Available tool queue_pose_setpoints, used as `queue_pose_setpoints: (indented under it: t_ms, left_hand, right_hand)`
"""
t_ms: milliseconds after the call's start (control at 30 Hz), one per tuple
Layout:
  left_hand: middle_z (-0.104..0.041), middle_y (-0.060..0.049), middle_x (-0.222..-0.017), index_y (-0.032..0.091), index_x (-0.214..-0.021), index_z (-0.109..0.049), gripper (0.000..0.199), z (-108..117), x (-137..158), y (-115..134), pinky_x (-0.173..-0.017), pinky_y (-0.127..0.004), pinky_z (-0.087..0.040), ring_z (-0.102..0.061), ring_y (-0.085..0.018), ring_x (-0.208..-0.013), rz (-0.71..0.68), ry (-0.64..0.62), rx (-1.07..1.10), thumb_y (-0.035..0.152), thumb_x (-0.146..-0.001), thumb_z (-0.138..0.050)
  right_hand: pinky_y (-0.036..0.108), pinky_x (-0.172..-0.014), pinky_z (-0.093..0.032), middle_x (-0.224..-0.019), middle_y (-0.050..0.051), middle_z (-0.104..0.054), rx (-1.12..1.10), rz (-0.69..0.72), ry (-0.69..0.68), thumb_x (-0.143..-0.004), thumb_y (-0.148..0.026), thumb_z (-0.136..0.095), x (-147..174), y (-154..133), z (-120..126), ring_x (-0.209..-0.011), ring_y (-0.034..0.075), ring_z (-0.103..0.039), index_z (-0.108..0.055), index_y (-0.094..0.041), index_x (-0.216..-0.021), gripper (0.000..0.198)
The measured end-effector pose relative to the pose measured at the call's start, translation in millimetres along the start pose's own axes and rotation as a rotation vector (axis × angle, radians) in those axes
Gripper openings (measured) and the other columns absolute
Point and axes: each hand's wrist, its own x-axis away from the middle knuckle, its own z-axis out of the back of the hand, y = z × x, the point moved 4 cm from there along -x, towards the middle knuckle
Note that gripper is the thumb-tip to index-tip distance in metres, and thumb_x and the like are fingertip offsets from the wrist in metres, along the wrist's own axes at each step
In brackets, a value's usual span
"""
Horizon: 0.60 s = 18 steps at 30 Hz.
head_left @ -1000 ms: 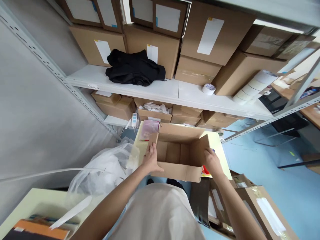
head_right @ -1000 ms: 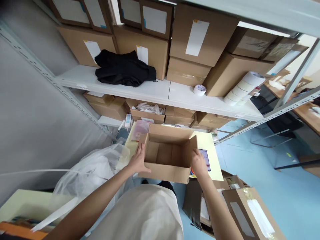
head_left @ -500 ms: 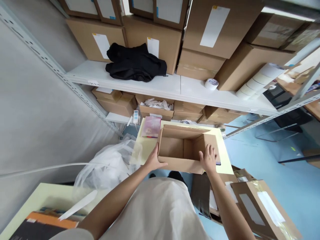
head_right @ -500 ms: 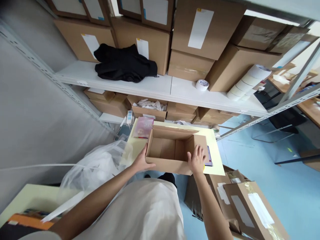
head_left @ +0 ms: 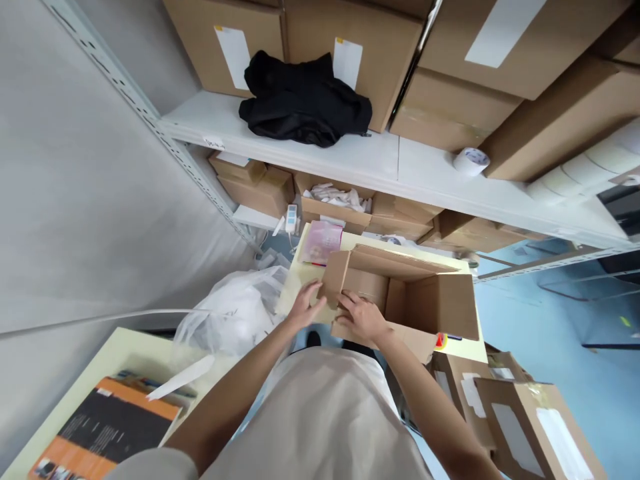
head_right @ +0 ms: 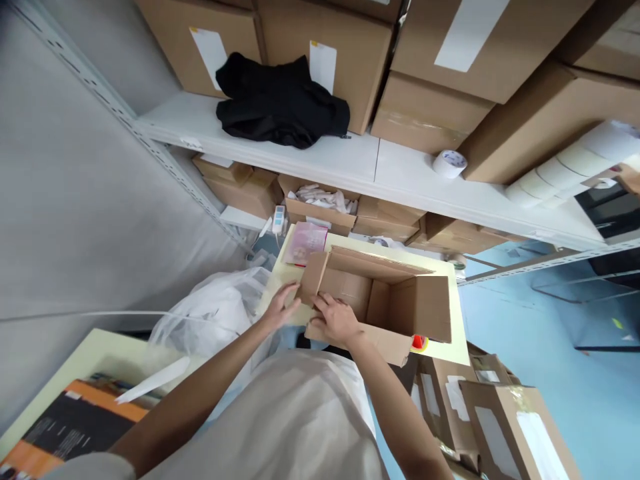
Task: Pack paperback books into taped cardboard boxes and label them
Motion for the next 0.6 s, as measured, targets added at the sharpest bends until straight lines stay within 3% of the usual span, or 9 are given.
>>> queue_pose_setpoints:
  t_ms: [100, 300, 500, 600]
  left_hand:
    - [-0.065, -0.014, -0.115, 0.017, -0.108, -0.061, 0.031, 16, -41, -20, -0.099, -0.043, -0.046, -0.060, -0.025, -0.112, 0.226, 0.191, -0.035, 0.034, -0.088, -0.045]
    - [-0.062, -0.022, -0.115, 0.012, -0.104, -0.057, 0.029, 20, -133, -63, -0.100, -0.044, -0.042, -0.055, -0.032, -0.120, 0.499, 0.208, -0.144, 0.024, -0.079, -0.060]
    - [-0.063, -0.026, -0.111, 0.009, -0.088, -0.054, 0.025, 6, -161, -90, -0.093, -0.043, -0.043, -0.056, -0.035, -0.117, 0.651, 0.113, -0.187, 0.024, -0.073, -0.067]
    - [-0.068, -0.023, -0.099, 0.010, -0.083, -0.058, 0.026, -3, -165, -96, -0.083, -0.042, -0.048, -0.063, -0.035, -0.104, 0.700, 0.085, -0.147, 0.021, -0.065, -0.073]
  right_hand:
    - [0.036, -0.093, -0.047, -0.143, 0.010, -0.045, -0.029, -0.013, -0.008, -0.091, -0.037, -0.049, 1, 4, -1, -0.116, 0.024, -0.056, -0.039, -0.025, -0.142, 0.053]
    - [0.039, -0.096, -0.046, -0.138, 0.012, -0.048, -0.074, 0.036, 0.007, -0.092, -0.041, -0.046, -1, 6, -8, -0.115, 0.025, -0.055, -0.042, -0.024, -0.140, 0.051]
    - [0.040, -0.092, -0.048, -0.132, 0.012, -0.054, -0.112, 0.058, 0.034, -0.091, -0.040, -0.050, -3, 10, -12, -0.109, 0.025, -0.058, -0.044, -0.025, -0.139, 0.050]
    - [0.039, -0.092, -0.048, -0.135, 0.011, -0.052, -0.136, 0.072, 0.055, -0.091, -0.039, -0.050, -4, 12, -13, -0.111, 0.025, -0.058, -0.046, -0.025, -0.138, 0.049]
